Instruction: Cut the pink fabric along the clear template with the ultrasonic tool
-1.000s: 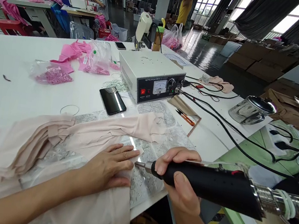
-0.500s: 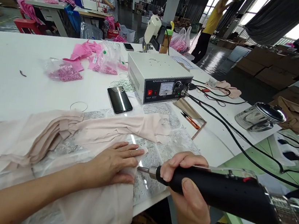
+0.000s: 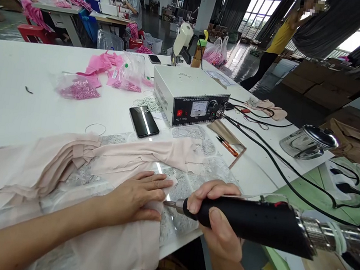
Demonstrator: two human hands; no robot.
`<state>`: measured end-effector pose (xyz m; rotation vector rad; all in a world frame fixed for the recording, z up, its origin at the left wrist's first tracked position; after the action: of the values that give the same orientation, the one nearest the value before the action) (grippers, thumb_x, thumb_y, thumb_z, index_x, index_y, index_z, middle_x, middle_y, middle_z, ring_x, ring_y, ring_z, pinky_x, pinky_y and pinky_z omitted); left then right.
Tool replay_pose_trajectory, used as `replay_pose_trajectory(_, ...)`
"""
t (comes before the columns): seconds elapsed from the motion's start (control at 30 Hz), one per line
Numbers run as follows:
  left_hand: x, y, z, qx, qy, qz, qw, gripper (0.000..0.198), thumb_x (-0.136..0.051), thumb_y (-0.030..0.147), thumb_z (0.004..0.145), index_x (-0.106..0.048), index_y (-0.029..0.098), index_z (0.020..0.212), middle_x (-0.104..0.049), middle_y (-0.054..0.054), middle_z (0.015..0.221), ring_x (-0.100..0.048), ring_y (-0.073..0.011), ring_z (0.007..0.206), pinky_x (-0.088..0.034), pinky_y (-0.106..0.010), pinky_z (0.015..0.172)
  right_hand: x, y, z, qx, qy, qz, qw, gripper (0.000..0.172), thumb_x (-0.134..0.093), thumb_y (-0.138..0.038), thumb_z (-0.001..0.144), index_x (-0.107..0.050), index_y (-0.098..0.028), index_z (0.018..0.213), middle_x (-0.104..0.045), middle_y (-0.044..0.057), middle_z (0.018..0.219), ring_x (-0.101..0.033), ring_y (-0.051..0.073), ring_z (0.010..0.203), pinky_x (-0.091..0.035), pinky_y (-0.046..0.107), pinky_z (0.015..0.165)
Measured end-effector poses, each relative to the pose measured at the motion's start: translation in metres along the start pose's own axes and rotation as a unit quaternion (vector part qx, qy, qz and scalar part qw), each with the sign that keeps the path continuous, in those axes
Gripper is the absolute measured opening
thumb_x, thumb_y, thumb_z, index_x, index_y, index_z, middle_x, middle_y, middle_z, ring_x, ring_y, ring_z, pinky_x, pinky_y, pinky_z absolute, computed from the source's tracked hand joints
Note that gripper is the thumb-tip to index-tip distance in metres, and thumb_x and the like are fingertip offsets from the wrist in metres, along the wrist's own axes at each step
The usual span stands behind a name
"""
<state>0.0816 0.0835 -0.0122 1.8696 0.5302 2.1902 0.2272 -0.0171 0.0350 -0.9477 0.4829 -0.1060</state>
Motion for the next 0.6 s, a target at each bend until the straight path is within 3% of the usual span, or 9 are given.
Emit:
replay_pose_trajectory(0.2, 0.007, 0.004, 0.000, -0.021, 0.012, -0.014, 1.000, 0.027, -0.066, 0.045, 0.090, -0.061, 0.019, 0.099, -0.052, -0.012, 0.142, -0.046, -0.0293, 0.134, -0.032, -0.045, 0.113, 0.018, -0.002, -0.002, 0.003, 0.094, 0.050, 0.994, 0.012, -0.058, -0.027, 0.080, -0.060, -0.020, 0.090, -0.056, 0.000, 0.083, -0.058, 0.010, 0.055, -0.048, 0.028, 0.054)
replay_pose_trajectory(0.3, 0.021, 0.007, -0.005, -0.006, 0.056, -0.052, 0.997, 0.021, -0.058, 0.039, 0.096, -0.063, 0.019, 0.100, -0.053, -0.013, 0.140, -0.048, -0.0272, 0.132, -0.040, -0.042, 0.109, 0.034, -0.004, -0.004, 0.013, 0.144, 0.040, 0.989, 0.014, -0.054, -0.024, 0.076, -0.062, -0.020, 0.088, -0.055, 0.001, 0.081, -0.055, 0.010, 0.051, -0.046, 0.028, 0.050)
replay_pose_trajectory(0.43, 0.039, 0.007, -0.029, 0.106, 0.119, -0.068, 0.985, 0.022, -0.043, 0.029, 0.102, -0.063, 0.021, 0.102, -0.062, -0.008, 0.120, -0.063, -0.0200, 0.106, -0.055, -0.029, 0.083, 0.051, -0.008, -0.004, 0.027, 0.198, -0.001, 0.980, 0.017, -0.050, -0.024, 0.072, -0.061, -0.021, 0.084, -0.054, 0.001, 0.078, -0.049, 0.010, 0.047, -0.042, 0.030, 0.047)
replay_pose_trajectory(0.5, 0.043, 0.008, -0.048, 0.170, 0.129, -0.053, 0.975, 0.022, -0.043, 0.029, 0.100, -0.063, 0.021, 0.099, -0.064, -0.006, 0.104, -0.064, -0.0164, 0.086, -0.054, -0.025, 0.071, 0.060, -0.008, -0.006, 0.019, 0.231, -0.017, 0.973, 0.016, -0.050, -0.024, 0.069, -0.060, -0.021, 0.080, -0.053, 0.001, 0.076, -0.047, 0.012, 0.046, -0.040, 0.031, 0.046)
replay_pose_trajectory(0.6, 0.042, 0.014, -0.076, 0.226, 0.113, -0.008, 0.968, 0.019, -0.047, 0.029, 0.097, -0.062, 0.019, 0.094, -0.061, -0.006, 0.093, -0.060, -0.0172, 0.077, -0.050, -0.026, 0.067, 0.077, -0.003, -0.014, -0.012, 0.268, -0.032, 0.963, 0.013, -0.051, -0.028, 0.068, -0.058, -0.022, 0.078, -0.052, 0.001, 0.075, -0.046, 0.014, 0.049, -0.040, 0.034, 0.047)
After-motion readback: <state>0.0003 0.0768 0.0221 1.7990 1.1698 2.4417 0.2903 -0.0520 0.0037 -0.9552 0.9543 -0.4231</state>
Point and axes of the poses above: each hand's wrist, its own z-axis towards the middle knuckle, its own x-axis out of the back of the hand, y = z × x, the point moved 5 cm from there along z, towards the middle knuckle
